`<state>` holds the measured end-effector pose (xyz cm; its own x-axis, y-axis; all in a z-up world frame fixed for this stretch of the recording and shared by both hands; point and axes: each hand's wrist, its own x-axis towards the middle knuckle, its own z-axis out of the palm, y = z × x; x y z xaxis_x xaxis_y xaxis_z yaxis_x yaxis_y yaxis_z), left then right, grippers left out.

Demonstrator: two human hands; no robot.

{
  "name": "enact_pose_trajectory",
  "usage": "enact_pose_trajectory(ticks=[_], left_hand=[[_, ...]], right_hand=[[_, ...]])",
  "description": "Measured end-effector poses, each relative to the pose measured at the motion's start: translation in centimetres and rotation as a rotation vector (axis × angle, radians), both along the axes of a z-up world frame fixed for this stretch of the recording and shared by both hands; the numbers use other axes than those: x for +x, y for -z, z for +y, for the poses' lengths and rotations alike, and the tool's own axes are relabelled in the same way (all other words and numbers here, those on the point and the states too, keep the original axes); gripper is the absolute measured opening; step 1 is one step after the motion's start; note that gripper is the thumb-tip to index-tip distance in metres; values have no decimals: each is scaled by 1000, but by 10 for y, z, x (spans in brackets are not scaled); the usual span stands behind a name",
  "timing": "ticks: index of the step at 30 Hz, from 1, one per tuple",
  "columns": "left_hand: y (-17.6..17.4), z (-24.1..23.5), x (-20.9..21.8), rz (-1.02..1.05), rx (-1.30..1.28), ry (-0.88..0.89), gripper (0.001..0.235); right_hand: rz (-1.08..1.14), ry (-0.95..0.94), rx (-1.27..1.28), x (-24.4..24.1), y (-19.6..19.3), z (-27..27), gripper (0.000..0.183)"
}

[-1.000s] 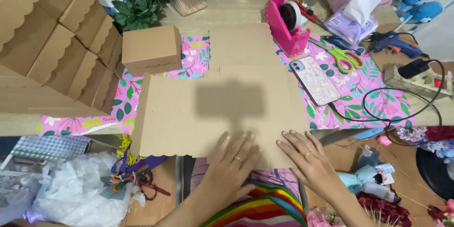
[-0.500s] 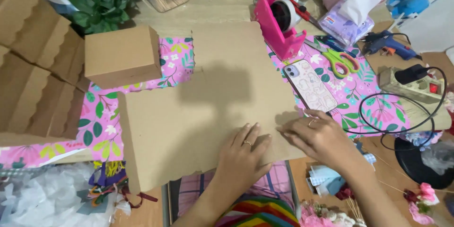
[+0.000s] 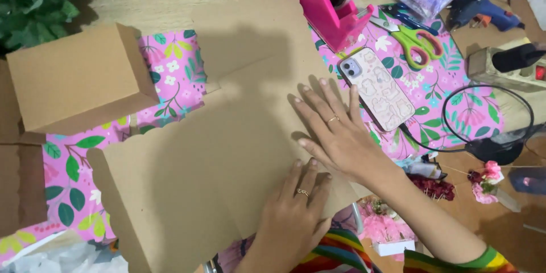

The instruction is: The person assembles a flat cardboard box by folding the side flaps and tucking the tabs into slots to form the box structure. They work on a table with a pink floral mat, surrounded by other crafting supplies.

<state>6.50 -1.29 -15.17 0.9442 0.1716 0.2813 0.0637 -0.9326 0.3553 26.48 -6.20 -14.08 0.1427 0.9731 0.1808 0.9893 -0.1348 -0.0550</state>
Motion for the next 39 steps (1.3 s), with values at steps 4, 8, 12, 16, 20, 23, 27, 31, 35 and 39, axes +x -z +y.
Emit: enact_pose_trajectory(ticks=[4,8,12,16,20,23,27,31,35,39], left_hand=[[3,3,-1,-42,18,-7,79],[15,0,0,-50,14,-42,84],[15,1,1,-138,-36,-75,63],[17,2,3,-192,-30,-90,59],[16,1,1,-136,18,-87,68],[13,2,1,-153,-43,-73,68],[10,1,1,-151,-70,-85,71],[5,2,1,-104,-53,-77,83],[1,2,1,-70,-119,-34,82],[-3,4,5,-44,-117,-16,78]], right_hand=[[76,10,35,-1,12,23,71],[202,34,4,-4,6,22,73],[116,64,-6,2,9,20,82],[212,117,-4,20,9,16,80],[233,193,8,26,12,7,77],[274,207,14,24,6,9,73],[73,4,207,22,4,5,44],[63,-110,240,22,-17,3,29],[145,-73,44,16,-56,-22,31],[360,-73,-83,10,-84,-49,29]])
